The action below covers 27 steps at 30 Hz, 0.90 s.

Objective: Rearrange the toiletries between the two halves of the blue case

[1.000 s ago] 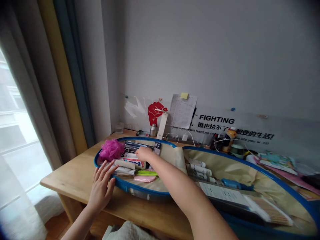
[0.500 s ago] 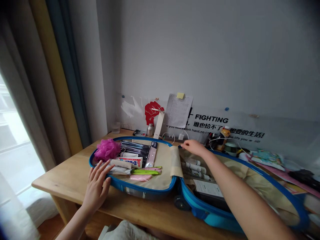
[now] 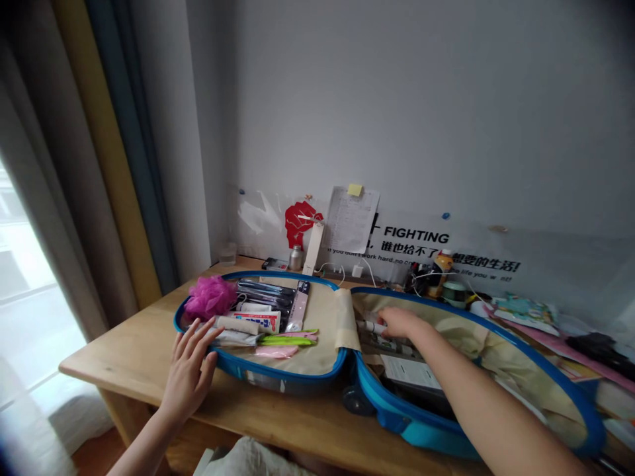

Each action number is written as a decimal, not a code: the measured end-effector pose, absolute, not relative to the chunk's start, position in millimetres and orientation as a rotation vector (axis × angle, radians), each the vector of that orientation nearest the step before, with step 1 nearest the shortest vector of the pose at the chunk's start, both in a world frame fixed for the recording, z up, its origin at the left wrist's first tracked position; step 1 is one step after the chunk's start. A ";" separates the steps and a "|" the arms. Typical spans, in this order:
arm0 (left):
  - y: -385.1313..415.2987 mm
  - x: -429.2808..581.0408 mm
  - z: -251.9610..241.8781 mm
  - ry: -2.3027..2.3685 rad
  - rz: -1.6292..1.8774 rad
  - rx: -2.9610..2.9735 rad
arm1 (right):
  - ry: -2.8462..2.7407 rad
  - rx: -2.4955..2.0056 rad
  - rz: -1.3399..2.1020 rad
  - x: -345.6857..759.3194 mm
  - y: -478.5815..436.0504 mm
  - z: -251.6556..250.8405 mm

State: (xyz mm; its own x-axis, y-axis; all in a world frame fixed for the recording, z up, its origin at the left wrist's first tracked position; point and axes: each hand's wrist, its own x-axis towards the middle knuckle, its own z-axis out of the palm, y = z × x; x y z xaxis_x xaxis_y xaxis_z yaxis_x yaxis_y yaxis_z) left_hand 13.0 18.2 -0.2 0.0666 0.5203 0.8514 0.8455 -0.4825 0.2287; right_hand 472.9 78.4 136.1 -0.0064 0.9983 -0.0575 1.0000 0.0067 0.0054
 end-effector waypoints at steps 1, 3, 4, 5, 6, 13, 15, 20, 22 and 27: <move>18.2 13.0 -0.2 -1.372 -1.385 -2.023 | 2.196 2.180 -0.045 471.2 77.6 136.5; 18.1 13.0 -0.1 -1.388 -1.387 -2.026 | 2.199 2.184 -0.024 469.8 75.9 141.0; 18.0 12.9 -0.1 -1.395 -1.386 -2.029 | 2.195 2.197 -0.012 469.9 75.3 145.3; 18.0 12.8 -0.2 -1.398 -1.384 -2.032 | 2.189 2.219 0.003 470.1 75.2 150.8; 18.1 12.8 -0.2 -1.399 -1.384 -2.033 | 2.182 2.246 0.021 469.7 75.7 157.1; 19.6 12.9 -1.6 -1.395 -1.400 -2.028 | 2.407 2.220 -0.015 399.5 94.4 183.6; 19.7 12.3 -1.7 -1.393 -1.398 -2.033 | 2.485 2.138 -0.074 357.2 102.4 178.7; 18.8 11.5 -1.7 -1.416 -1.385 -2.044 | 2.571 1.980 -0.171 262.8 120.7 156.2; 18.1 12.2 -1.4 -1.443 -1.382 -2.047 | 2.591 1.944 -0.180 239.6 126.1 147.2; 17.5 14.3 -0.5 -1.456 -1.382 -2.042 | 2.631 1.907 -0.191 214.3 134.7 129.3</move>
